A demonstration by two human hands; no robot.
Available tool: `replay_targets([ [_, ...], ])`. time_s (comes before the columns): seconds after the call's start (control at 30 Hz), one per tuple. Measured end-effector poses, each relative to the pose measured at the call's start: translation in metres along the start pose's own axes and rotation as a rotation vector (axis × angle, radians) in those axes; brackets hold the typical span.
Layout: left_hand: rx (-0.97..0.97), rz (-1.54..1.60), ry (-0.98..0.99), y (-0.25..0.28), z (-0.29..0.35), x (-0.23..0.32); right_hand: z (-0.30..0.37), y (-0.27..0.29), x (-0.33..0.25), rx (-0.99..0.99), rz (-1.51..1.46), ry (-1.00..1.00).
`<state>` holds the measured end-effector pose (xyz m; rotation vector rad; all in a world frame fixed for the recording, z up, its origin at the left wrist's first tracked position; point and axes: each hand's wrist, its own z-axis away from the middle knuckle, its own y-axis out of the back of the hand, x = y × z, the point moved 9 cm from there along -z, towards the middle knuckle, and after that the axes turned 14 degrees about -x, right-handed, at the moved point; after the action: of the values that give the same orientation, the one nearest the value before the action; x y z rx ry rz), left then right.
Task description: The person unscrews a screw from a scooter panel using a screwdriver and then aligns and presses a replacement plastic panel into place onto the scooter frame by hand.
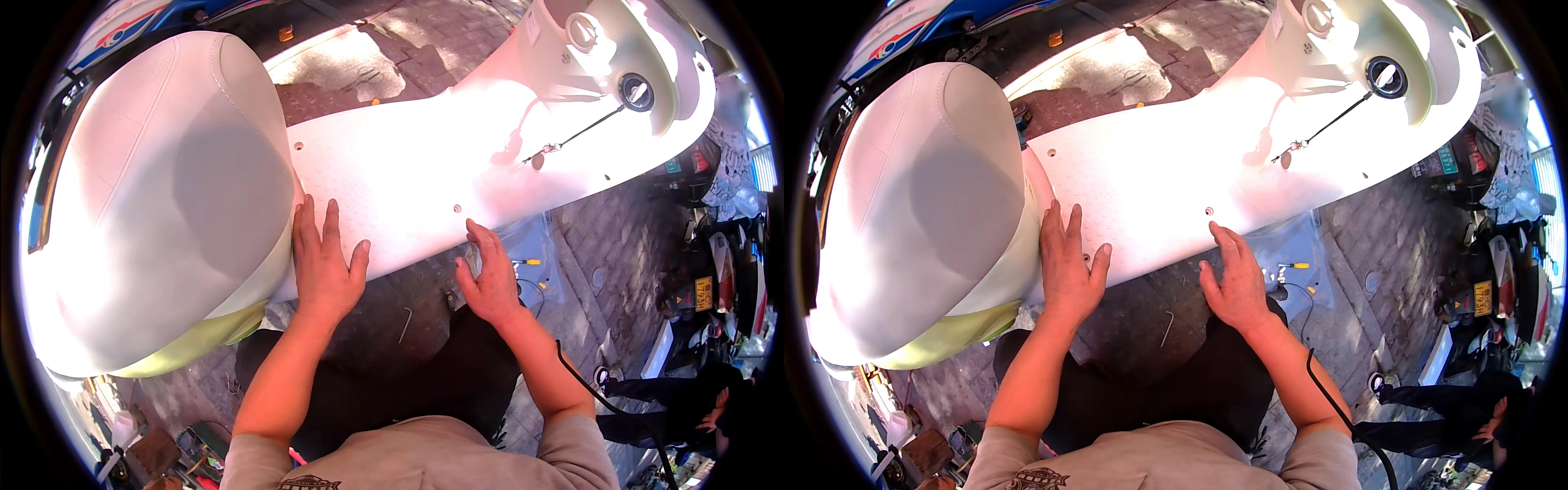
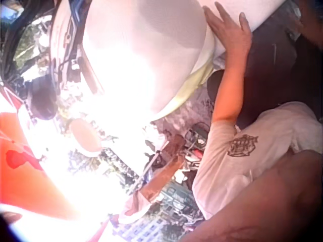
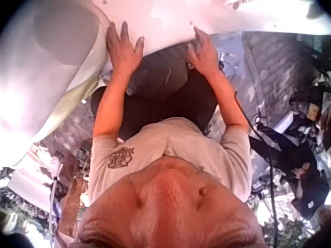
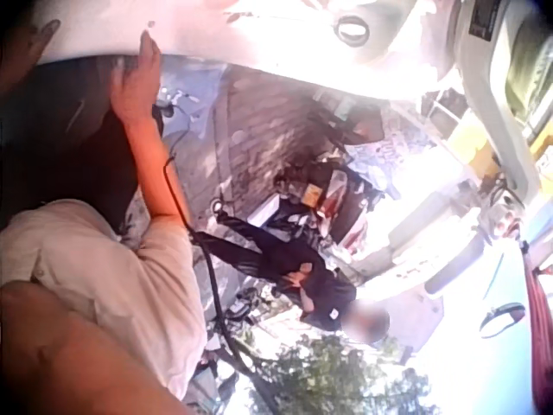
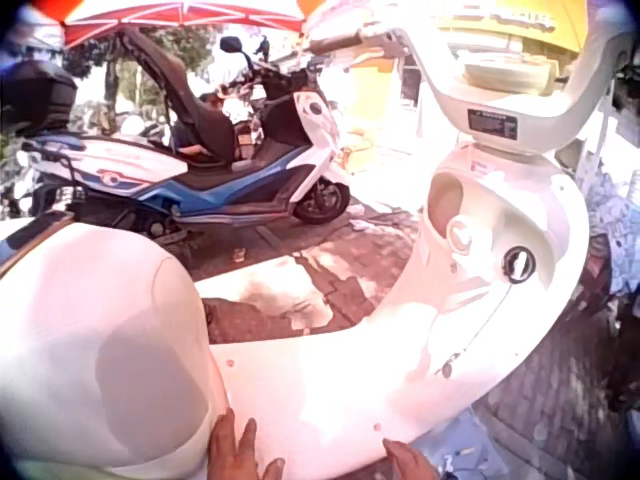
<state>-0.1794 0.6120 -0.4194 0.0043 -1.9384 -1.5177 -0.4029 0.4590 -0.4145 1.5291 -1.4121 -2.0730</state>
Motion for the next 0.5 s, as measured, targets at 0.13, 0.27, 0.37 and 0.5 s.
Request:
replay_targets([
  [0.13, -0.173, 0.175, -0.297, 0.041, 0.046, 0.032, 0.056, 0.003, 0.057, -0.079, -0.142, -0.299],
  [0.27, -0.348, 0.009, -0.364, 0.060, 0.120, -0.011, 0.079, -0.006, 0.062, -0.115, 0.231, -0.260],
  [0.37, -0.438, 0.045, -0.379, 0.058, 0.158, -0.044, 0.076, -0.030, 0.044, -0.178, 0.375, -0.137],
  [0.5, -0.377, 0.130, -0.420, 0.059, 0.150, -0.042, 0.072, -0.025, 0.033, -0.179, 0.357, -0.160],
])
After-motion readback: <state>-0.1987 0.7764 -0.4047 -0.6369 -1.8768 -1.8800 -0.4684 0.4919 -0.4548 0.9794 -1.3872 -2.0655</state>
